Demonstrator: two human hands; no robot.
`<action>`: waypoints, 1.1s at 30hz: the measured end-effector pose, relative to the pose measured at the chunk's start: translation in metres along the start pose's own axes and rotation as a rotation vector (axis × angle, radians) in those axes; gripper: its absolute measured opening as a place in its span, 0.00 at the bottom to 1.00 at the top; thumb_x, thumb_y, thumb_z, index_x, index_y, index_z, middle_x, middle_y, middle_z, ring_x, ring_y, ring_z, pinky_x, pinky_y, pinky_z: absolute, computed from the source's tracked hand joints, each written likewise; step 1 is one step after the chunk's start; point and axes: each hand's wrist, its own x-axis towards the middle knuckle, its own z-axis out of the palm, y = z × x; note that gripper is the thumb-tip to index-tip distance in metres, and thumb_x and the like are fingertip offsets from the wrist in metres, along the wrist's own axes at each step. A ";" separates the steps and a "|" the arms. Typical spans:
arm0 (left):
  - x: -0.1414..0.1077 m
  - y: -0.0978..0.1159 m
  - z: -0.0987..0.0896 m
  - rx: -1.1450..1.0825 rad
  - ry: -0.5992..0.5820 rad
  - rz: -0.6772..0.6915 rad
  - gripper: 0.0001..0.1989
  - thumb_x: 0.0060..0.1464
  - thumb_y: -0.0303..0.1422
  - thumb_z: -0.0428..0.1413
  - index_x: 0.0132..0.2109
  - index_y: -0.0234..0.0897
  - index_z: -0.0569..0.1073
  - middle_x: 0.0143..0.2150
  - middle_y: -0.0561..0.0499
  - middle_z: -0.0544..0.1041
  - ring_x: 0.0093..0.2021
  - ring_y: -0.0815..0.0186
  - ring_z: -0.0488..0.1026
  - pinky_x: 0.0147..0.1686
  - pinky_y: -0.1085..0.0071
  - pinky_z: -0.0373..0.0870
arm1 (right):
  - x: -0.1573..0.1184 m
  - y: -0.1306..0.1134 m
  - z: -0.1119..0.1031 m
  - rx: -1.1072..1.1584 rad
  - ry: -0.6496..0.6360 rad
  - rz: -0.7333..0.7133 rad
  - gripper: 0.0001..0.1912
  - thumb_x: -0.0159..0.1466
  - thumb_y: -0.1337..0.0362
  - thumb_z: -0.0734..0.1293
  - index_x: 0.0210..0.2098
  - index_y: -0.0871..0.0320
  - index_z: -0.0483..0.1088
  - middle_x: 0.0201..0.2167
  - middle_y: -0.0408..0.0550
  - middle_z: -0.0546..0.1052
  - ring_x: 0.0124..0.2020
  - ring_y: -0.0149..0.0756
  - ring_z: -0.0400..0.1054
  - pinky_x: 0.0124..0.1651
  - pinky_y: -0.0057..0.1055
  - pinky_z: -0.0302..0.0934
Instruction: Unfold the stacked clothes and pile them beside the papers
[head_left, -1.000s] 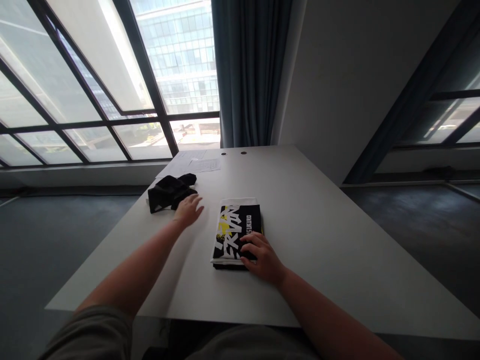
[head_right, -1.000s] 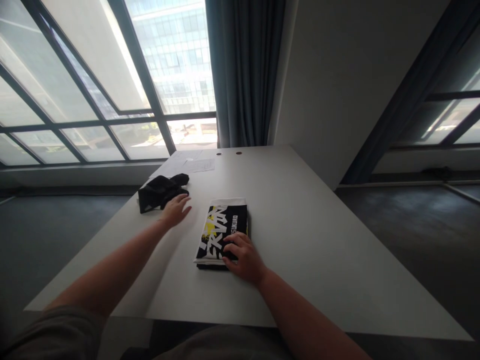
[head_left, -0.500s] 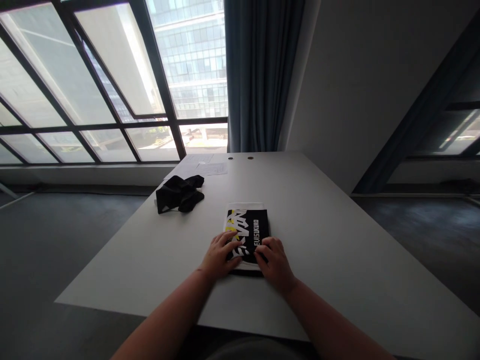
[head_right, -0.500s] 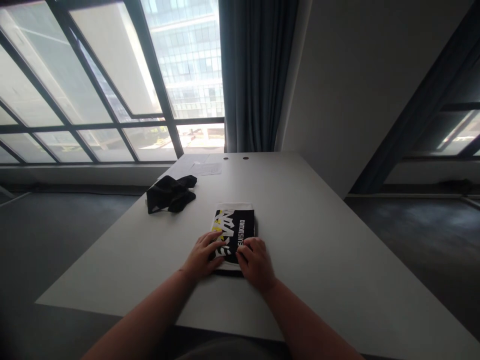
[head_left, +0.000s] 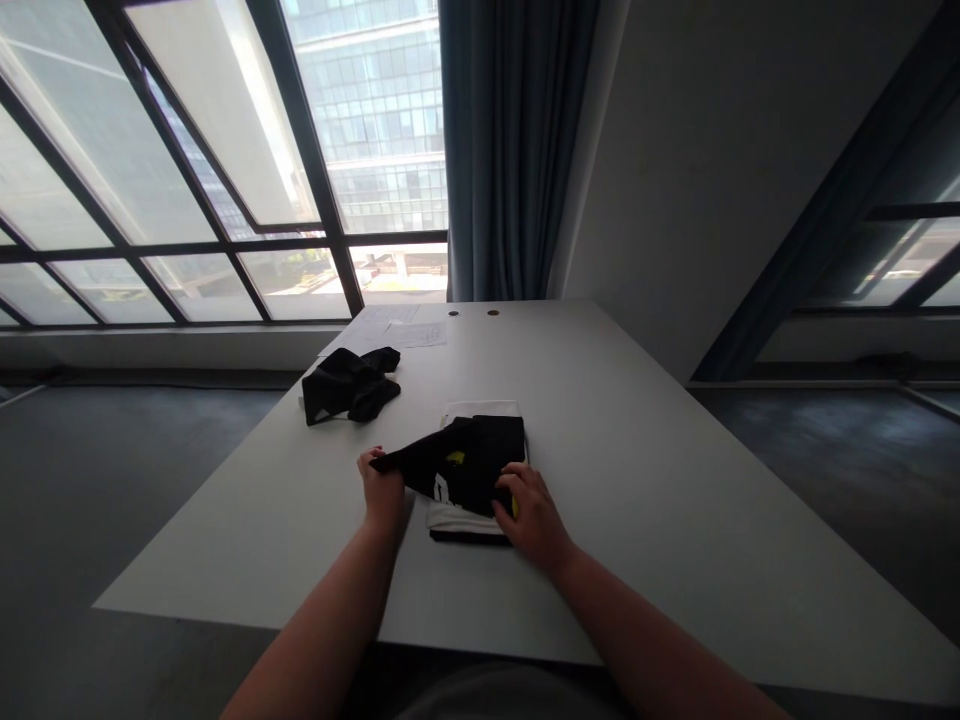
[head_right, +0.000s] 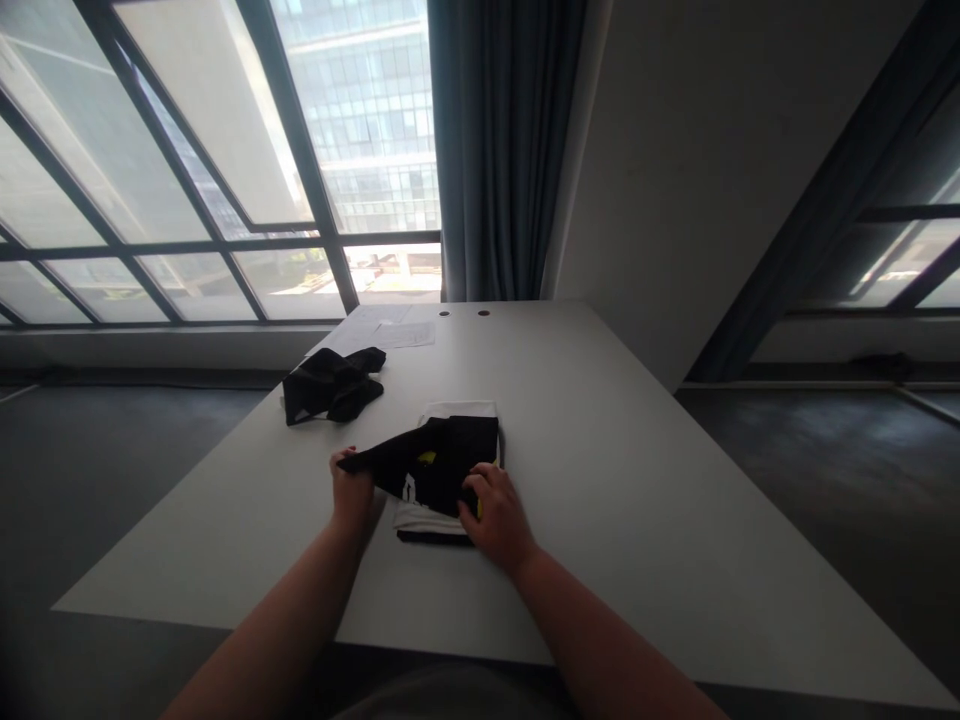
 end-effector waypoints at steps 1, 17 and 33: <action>0.002 0.002 -0.005 0.057 0.026 0.039 0.10 0.57 0.29 0.55 0.45 0.43 0.65 0.53 0.44 0.70 0.58 0.56 0.70 0.66 0.49 0.69 | 0.000 0.001 0.000 0.005 -0.013 0.000 0.13 0.64 0.65 0.72 0.48 0.55 0.73 0.56 0.55 0.72 0.56 0.45 0.68 0.61 0.46 0.67; -0.018 0.045 0.001 0.679 -0.394 0.324 0.11 0.67 0.36 0.54 0.41 0.45 0.83 0.60 0.49 0.82 0.72 0.41 0.63 0.73 0.21 0.32 | 0.001 0.001 -0.003 0.219 0.179 0.122 0.08 0.72 0.63 0.64 0.36 0.55 0.67 0.43 0.51 0.76 0.48 0.39 0.68 0.54 0.40 0.66; -0.054 0.062 -0.007 0.427 -0.794 0.647 0.14 0.69 0.43 0.50 0.43 0.42 0.77 0.38 0.45 0.80 0.43 0.57 0.78 0.52 0.57 0.72 | 0.005 0.045 0.003 0.441 0.382 0.533 0.28 0.70 0.50 0.65 0.65 0.55 0.62 0.63 0.59 0.69 0.55 0.38 0.72 0.53 0.37 0.73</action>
